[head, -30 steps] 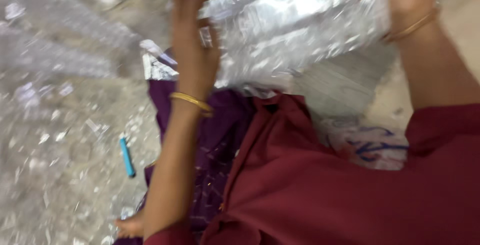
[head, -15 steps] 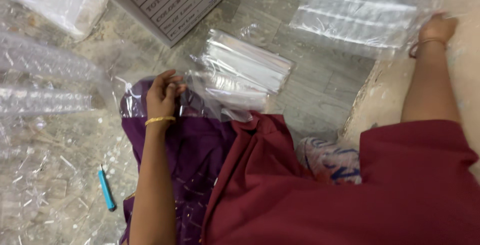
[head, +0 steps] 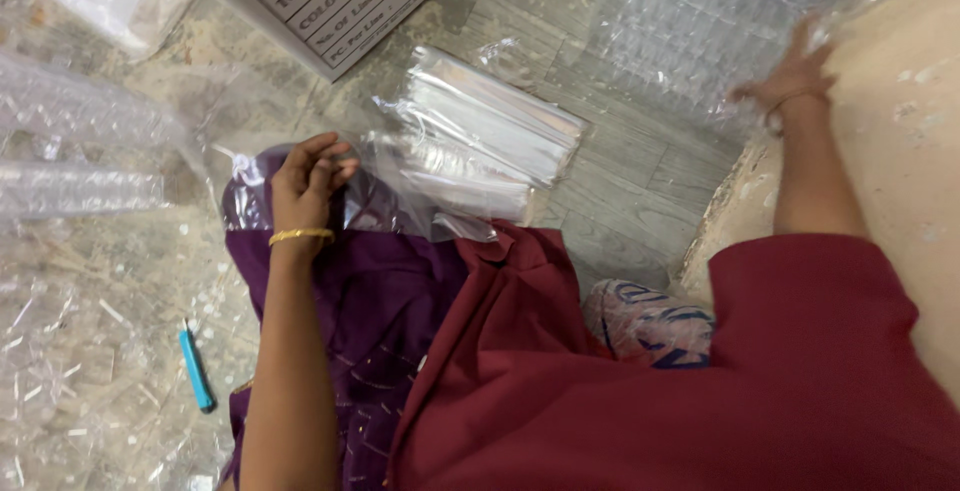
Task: The person sits on the floor and uses a utility knife to trim the edges of small clear plastic boxes, working on one box at a time on their lap and tossing finished boxes onto a large pile of similar boxes beside them.
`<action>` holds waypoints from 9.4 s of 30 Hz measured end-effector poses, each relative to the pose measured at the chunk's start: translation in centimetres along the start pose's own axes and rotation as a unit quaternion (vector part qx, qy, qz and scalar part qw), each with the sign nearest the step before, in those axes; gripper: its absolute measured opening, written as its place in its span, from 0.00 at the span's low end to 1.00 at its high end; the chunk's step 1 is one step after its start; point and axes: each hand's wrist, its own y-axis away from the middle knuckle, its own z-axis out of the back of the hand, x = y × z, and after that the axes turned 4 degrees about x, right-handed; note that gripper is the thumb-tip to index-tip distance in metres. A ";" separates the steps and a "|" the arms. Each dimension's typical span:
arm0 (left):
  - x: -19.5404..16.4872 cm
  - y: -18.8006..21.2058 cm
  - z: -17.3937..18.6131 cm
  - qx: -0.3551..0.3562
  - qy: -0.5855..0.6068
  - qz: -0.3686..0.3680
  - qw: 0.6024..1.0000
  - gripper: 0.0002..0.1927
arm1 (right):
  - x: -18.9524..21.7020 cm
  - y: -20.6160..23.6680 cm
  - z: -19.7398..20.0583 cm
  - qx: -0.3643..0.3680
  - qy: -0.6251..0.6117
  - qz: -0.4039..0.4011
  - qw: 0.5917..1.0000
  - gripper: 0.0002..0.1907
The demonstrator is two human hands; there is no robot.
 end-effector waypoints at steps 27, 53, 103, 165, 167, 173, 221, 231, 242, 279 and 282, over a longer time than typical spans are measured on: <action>3.9 14.3 11.5 -0.283 0.040 -0.037 0.958 0.38 | 28.9 45.6 -20.5 -0.018 0.095 0.771 0.629 0.29; 7.7 36.7 32.3 -0.474 0.003 0.013 0.880 0.17 | 52.1 52.0 -26.5 0.239 -0.020 0.782 0.575 0.31; 6.4 36.2 18.2 -0.377 -0.038 -0.154 0.913 0.46 | 49.4 47.6 -32.7 0.333 -0.222 0.658 0.638 0.24; 2.1 30.8 16.0 -0.534 0.015 -0.009 0.845 0.10 | 43.3 55.4 -17.6 0.467 -0.099 0.764 0.434 0.53; 1.8 31.1 16.3 -0.505 0.131 -0.014 0.853 0.14 | 43.2 55.0 -17.4 0.483 -0.109 0.757 0.425 0.50; 1.2 32.2 16.7 -0.377 0.234 0.020 0.896 0.22 | 43.9 53.8 -17.5 0.379 -0.131 0.843 0.359 0.51; 11.3 18.2 22.4 -0.491 -0.346 0.023 0.799 0.21 | 53.2 44.1 -31.1 -0.031 0.129 0.777 0.615 0.45; 7.6 18.7 22.0 -0.427 -0.370 0.213 0.797 0.31 | 47.0 43.4 -20.2 0.338 -0.255 0.728 0.540 0.22; 4.1 32.1 17.7 -0.547 0.054 -0.143 0.823 0.28 | 39.3 50.5 -24.3 0.468 -0.273 0.614 0.574 0.17; -2.0 37.1 15.5 -0.327 0.046 -0.236 0.914 0.46 | 37.5 55.6 -17.5 0.505 -0.221 0.650 0.523 0.22; -1.2 35.9 15.2 -0.338 0.092 -0.253 0.902 0.46 | 36.3 56.4 -17.3 0.521 -0.215 0.654 0.505 0.20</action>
